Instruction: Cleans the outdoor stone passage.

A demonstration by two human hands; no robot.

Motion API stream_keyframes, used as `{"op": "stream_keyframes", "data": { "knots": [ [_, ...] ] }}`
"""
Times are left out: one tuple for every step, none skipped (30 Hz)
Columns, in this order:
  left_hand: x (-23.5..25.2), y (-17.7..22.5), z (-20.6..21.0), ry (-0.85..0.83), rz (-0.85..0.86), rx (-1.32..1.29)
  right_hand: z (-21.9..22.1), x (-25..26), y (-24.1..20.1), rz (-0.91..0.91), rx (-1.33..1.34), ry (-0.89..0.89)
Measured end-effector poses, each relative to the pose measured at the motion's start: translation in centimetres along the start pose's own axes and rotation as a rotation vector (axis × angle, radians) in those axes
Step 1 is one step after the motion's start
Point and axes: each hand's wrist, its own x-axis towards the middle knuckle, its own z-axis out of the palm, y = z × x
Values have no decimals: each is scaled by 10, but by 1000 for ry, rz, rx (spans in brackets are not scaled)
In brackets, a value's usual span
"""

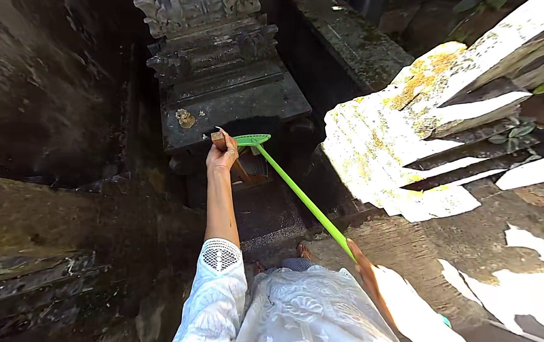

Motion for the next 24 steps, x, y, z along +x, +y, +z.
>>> {"op": "stream_keyframes", "data": {
  "knots": [
    [-2, 2, -3, -9, -3, 3, -1, -19, 4, 11, 7, -34],
    [-6, 4, -8, -20, -3, -1, -1, -36, 9, 9, 7, -54],
    [-9, 7, -14, -21, -3, -2, -3, -49, 12, -1, 3, -57],
    [-13, 10, -20, -17, -3, 3, -7, -59, 12, -23, -4, -40],
    [-18, 15, -27, -16, 0, 21, -13, -64, 9, -45, -7, -24],
    [-24, 20, -36, -29, 6, 42, -24, -68, -1, -58, 0, -19],
    [-30, 26, -43, -24, 18, 53, -33, -65, -7, -71, 6, 1],
    [-36, 32, -49, -23, 21, 48, -38, -58, -11, -99, 4, 53],
    [-41, 38, -53, -11, 16, 44, -40, -44, -13, -132, -6, 123],
    [-45, 45, -57, -1, 8, 39, -42, -22, -14, -165, -21, 182],
    [-50, 52, -60, 6, 11, 38, -49, 1, -23, -152, -34, 184],
    [-54, 58, -63, 18, 22, 38, -55, 29, -33, -157, -68, 201],
    [-59, 64, -66, 23, 35, 33, -60, 59, -42, -167, -103, 219],
    [-63, 70, -68, 31, 48, 24, -65, 87, -57, -149, -114, 209],
    [-67, 75, -70, 40, 66, 21, -72, 113, -75, -122, -123, 175],
    [-69, 79, -71, 54, 86, 26, -76, 137, -90, -126, -136, 159],
    [-71, 83, -71, 69, 108, 30, -79, 160, -106, -133, -158, 141],
    [-71, 86, -71, 79, 127, 30, -80, 180, -120, -123, -198, 105],
    [-72, 87, -71, 79, 140, 23, -80, 195, -130, -112, -237, 70],
    [-72, 88, -72, 87, 152, 9, -77, 203, -133, -108, -267, 40],
    [-72, 89, -72, 97, 162, -3, -72, 204, -128, -109, -282, 23],
    [-73, 90, -71, 111, 172, -4, -69, 195, -116, -117, -279, 26],
    [-73, 91, -70, 126, 178, 1, -67, 178, -99, -132, -257, 47],
    [-73, 92, -68, 142, 182, 2, -68, 152, -80, -145, -233, 71]
  ]
}}
